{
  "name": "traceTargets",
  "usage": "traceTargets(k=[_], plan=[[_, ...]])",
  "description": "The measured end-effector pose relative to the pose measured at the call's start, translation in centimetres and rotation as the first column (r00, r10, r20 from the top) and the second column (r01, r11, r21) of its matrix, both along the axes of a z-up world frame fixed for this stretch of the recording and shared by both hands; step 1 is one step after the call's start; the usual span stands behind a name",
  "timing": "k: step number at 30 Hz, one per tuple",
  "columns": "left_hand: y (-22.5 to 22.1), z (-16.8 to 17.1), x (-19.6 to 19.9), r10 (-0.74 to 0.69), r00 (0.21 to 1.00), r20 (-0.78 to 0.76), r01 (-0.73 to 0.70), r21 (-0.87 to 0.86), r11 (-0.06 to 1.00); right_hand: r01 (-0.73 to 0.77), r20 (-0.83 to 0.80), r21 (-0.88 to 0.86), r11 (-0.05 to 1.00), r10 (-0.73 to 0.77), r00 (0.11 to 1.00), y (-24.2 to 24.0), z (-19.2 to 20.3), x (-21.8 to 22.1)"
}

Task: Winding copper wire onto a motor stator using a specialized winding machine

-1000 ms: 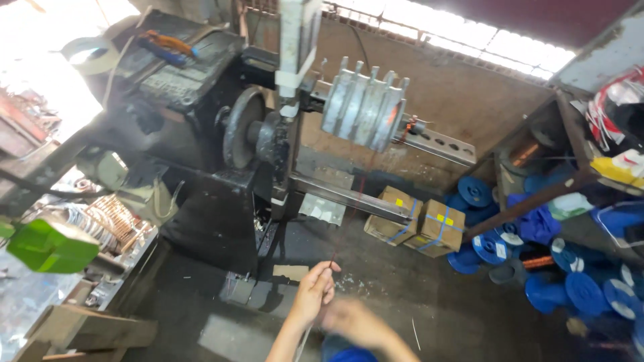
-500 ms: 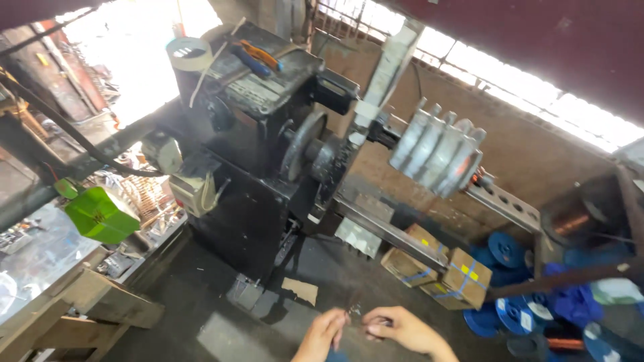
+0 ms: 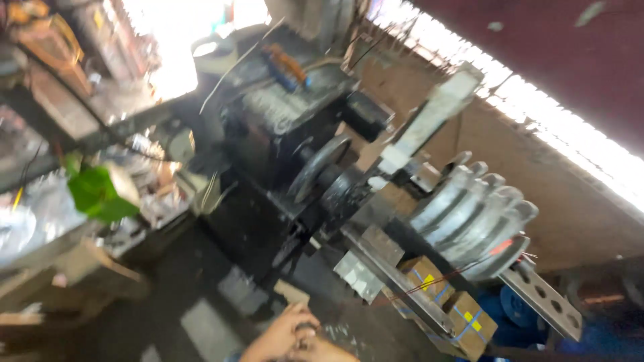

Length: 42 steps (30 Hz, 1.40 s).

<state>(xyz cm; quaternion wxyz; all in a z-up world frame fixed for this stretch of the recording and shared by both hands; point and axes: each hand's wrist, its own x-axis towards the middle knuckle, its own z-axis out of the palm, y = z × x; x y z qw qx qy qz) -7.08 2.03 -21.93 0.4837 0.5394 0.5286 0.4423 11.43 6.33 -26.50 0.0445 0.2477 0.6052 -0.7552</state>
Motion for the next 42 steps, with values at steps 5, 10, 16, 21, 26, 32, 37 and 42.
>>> traceTargets(k=[5, 10, 16, 21, 26, 32, 37, 42], plan=[[0.8, 4.2, -4.2, -0.309, 0.946, -0.101, 0.311, 0.01, 0.95, -0.112, -0.059, 0.005, 0.994, 0.112, 0.992, -0.5, 5.0, -2.3], [1.0, 0.1, -15.7, 0.174, 0.907, 0.383, -0.092, -0.222, 0.971, 0.161, -0.069, 0.078, 0.984, -0.156, 0.985, -2.3, 8.4, -6.1], [3.1, -0.3, -32.0, 0.681, 0.712, 0.169, -0.587, -0.388, 0.71, 0.33, -0.038, 0.001, 0.944, -0.329, 0.943, -7.7, 4.7, -7.2], [6.1, 0.8, -31.0, 0.562, 0.784, 0.265, -0.44, -0.401, 0.803, 0.433, 0.114, 0.024, 0.901, -0.432, 0.894, -12.7, 4.7, -9.5], [5.7, 2.0, -30.3, 0.56, 0.666, 0.493, -0.425, -0.367, 0.828, 0.59, 0.237, -0.115, 0.799, -0.555, 0.797, -15.9, 1.5, -8.5], [6.6, 0.8, -29.1, 0.607, 0.646, 0.462, -0.446, -0.417, 0.792, 0.694, 0.275, -0.067, 0.717, -0.655, 0.704, -18.1, 3.0, -8.1], [7.2, -1.2, -31.0, 0.588, 0.697, 0.411, -0.444, -0.396, 0.804, 0.597, 0.079, 0.098, 0.796, -0.604, 0.793, -18.7, 5.0, -8.0], [5.1, -1.8, -33.0, 0.604, 0.748, 0.274, -0.484, -0.397, 0.78, 0.555, 0.171, 0.105, 0.825, -0.565, 0.807, -18.0, 4.5, -9.1]])
